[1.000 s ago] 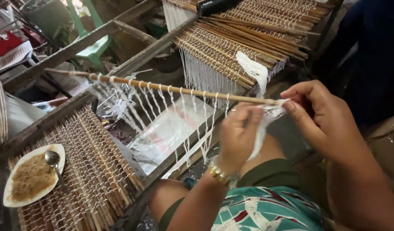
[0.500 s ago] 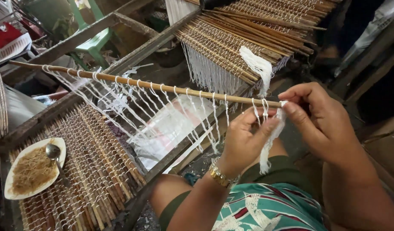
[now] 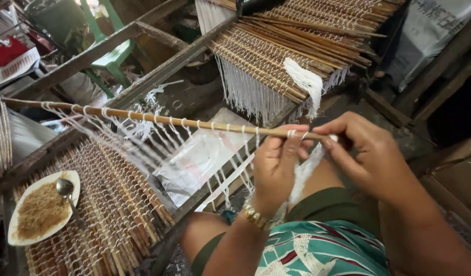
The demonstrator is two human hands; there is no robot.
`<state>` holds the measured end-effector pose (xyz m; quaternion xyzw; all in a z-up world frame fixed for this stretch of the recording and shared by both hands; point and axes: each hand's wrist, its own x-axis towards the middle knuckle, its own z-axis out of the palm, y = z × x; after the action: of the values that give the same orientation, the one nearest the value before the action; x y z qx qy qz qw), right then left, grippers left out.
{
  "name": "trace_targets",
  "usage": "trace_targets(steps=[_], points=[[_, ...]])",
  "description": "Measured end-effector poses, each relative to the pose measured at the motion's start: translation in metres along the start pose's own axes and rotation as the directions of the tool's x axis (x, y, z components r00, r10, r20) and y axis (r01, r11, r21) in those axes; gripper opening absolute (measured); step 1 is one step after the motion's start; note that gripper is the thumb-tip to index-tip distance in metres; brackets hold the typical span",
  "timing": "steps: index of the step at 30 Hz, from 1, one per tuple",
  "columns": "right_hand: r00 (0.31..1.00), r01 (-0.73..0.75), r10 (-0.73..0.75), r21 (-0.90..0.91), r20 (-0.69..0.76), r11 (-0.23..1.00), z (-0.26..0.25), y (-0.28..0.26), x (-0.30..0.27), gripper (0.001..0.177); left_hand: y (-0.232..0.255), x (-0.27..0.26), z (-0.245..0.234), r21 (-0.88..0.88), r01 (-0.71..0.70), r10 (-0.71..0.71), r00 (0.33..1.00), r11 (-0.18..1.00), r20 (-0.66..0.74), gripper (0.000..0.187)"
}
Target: Tying white threads onto a wooden rod to create a woven pattern for a blind or mat.
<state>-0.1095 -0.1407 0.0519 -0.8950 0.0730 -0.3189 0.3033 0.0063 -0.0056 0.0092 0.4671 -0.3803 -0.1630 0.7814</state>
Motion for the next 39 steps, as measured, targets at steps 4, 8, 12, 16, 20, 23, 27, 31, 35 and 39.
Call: trace_targets(steps=[4,8,12,16,20,23,27,31,35,39], points=[[0.998,-0.067,0.067,-0.019,0.013,0.998,-0.02,0.032,-0.01,0.014,0.013,0.008,-0.022,0.141,0.14,-0.119,0.983,0.98,-0.142,0.028],[0.884,-0.451,0.395,-0.235,-0.251,0.861,-0.053,0.128,-0.024,0.019,0.03,0.01,-0.062,0.075,0.215,-0.185,0.939,0.974,-0.291,0.029],[0.897,-0.304,0.141,-0.355,-0.419,0.884,-0.097,0.333,-0.098,0.034,0.057,0.006,-0.094,0.11,0.302,-0.231,0.878,0.947,-0.42,0.022],[0.751,-0.66,0.602,-0.267,-0.271,0.702,-0.067,0.308,-0.092,0.026,0.065,0.0,-0.112,-0.05,0.083,-0.096,0.905,0.995,-0.414,0.016],[0.454,-0.589,0.79,-0.526,0.413,0.614,0.049,0.196,-0.053,0.049,0.065,-0.003,-0.111,-0.115,-0.025,-0.018,0.935,0.993,-0.355,0.015],[0.477,-0.091,0.368,-0.371,0.798,0.924,0.213,0.31,-0.133,0.05,0.056,-0.005,-0.107,-0.035,0.032,-0.042,0.946,0.999,-0.321,0.017],[0.477,-0.157,0.336,-0.297,0.812,0.942,0.217,0.213,-0.103,0.02,0.063,0.001,-0.083,0.191,0.009,0.054,0.945,0.982,-0.323,0.031],[0.873,-0.018,0.213,-0.407,0.439,0.913,0.118,0.159,-0.021,0.018,0.057,-0.003,-0.074,0.232,0.034,0.034,0.959,0.972,-0.283,0.031],[0.997,0.008,0.005,0.181,-0.073,0.983,0.0,0.025,0.022,0.024,0.04,-0.005,-0.059,0.208,0.066,-0.017,0.974,0.976,-0.228,0.03],[0.969,0.232,-0.238,0.071,0.073,0.97,-0.015,-0.043,0.024,0.025,0.026,-0.006,-0.051,0.095,0.077,-0.066,0.991,0.993,-0.119,0.021]])
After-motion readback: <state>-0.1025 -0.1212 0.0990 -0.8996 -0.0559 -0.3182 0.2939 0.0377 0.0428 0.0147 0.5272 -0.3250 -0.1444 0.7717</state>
